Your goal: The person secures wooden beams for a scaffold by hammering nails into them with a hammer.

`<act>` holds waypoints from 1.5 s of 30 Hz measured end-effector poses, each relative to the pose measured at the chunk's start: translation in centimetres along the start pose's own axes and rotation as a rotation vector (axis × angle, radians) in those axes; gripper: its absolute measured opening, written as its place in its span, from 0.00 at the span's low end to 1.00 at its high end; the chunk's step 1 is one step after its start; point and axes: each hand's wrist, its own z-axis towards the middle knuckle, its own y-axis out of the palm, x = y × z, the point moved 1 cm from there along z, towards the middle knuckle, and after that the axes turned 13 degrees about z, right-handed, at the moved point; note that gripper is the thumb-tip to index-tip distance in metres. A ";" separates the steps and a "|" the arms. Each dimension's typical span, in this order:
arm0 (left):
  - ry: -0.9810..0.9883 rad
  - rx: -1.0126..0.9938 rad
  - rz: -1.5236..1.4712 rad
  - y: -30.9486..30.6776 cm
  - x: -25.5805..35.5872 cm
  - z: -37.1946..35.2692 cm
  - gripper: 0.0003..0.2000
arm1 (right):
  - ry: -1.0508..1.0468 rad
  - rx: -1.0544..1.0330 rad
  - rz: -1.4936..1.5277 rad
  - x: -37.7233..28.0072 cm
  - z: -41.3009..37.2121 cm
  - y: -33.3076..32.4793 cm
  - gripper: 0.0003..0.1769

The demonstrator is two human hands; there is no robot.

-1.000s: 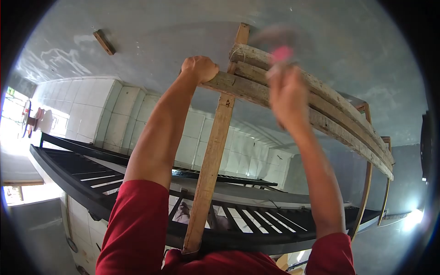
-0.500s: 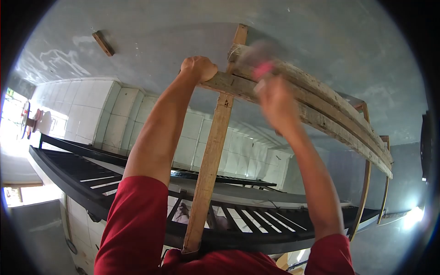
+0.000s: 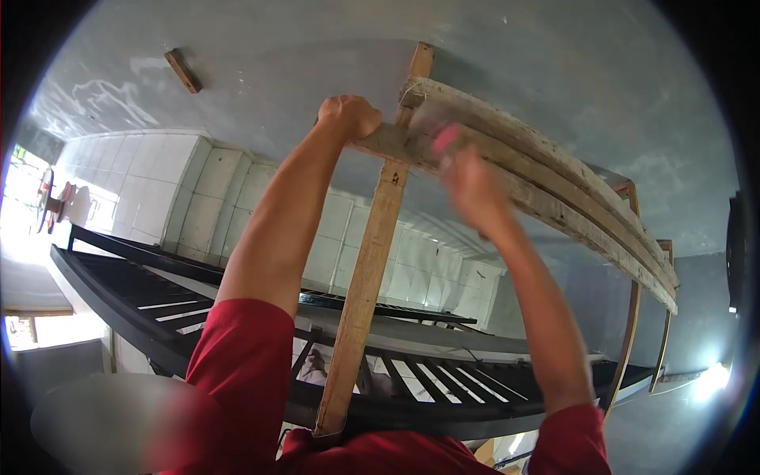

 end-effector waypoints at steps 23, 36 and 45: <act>0.012 0.104 0.013 1.7 0.1 1.3 0.23 | 0.262 -0.043 0.077 -4.4 7.2 -7.0 0.19; 0.071 0.138 0.062 2.8 0.5 2.8 0.21 | 0.368 -0.267 -0.031 -2.3 3.5 -2.3 0.19; -0.017 0.008 -0.029 0.5 0.5 1.3 0.21 | -0.082 0.202 0.167 -4.3 3.3 -2.3 0.16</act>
